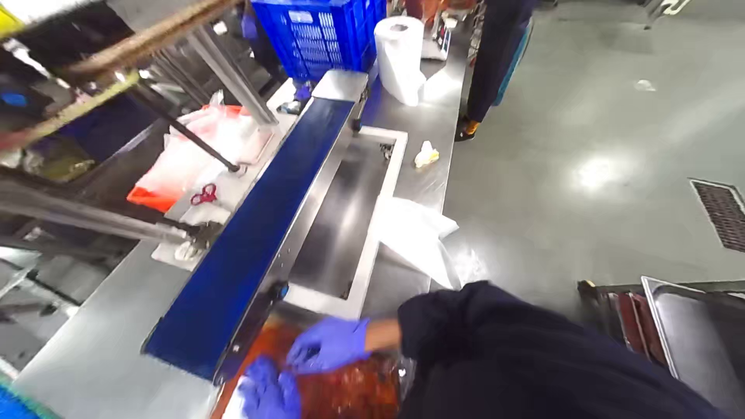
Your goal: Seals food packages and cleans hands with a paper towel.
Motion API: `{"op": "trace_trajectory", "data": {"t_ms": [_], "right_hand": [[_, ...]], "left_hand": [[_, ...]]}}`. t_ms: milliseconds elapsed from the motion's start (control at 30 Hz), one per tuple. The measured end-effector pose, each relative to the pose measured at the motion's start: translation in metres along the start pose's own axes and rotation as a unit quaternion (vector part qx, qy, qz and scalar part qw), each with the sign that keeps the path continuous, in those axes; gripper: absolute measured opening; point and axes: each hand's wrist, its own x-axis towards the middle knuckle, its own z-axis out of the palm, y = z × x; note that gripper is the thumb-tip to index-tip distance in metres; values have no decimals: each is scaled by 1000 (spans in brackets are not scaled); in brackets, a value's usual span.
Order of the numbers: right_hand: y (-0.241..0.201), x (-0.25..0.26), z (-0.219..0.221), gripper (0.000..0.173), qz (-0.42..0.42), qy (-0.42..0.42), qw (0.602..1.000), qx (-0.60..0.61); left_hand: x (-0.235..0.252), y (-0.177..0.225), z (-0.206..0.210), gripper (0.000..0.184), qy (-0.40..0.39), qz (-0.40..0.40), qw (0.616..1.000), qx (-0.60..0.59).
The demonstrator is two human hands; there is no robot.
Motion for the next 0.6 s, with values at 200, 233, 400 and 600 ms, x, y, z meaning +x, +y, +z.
{"op": "trace_trajectory", "data": {"t_ms": [200, 233, 400, 600], "right_hand": [[7, -125, -115, 37, -80, 256, 961, 75], [11, -150, -138, 50, -108, 306, 943, 69], [13, -274, -251, 100, -199, 493, 837, 130], [21, -415, -338, 88, -322, 483, 806, 113]], "left_hand": [[-41, 93, -51, 58, 86, -62, 959, -261], [-48, 120, -60, 65, 121, -27, 931, -344], [-16, 233, -50, 104, 123, 168, 788, -579], [4, 422, 29, 102, -30, 199, 616, -761]]}}
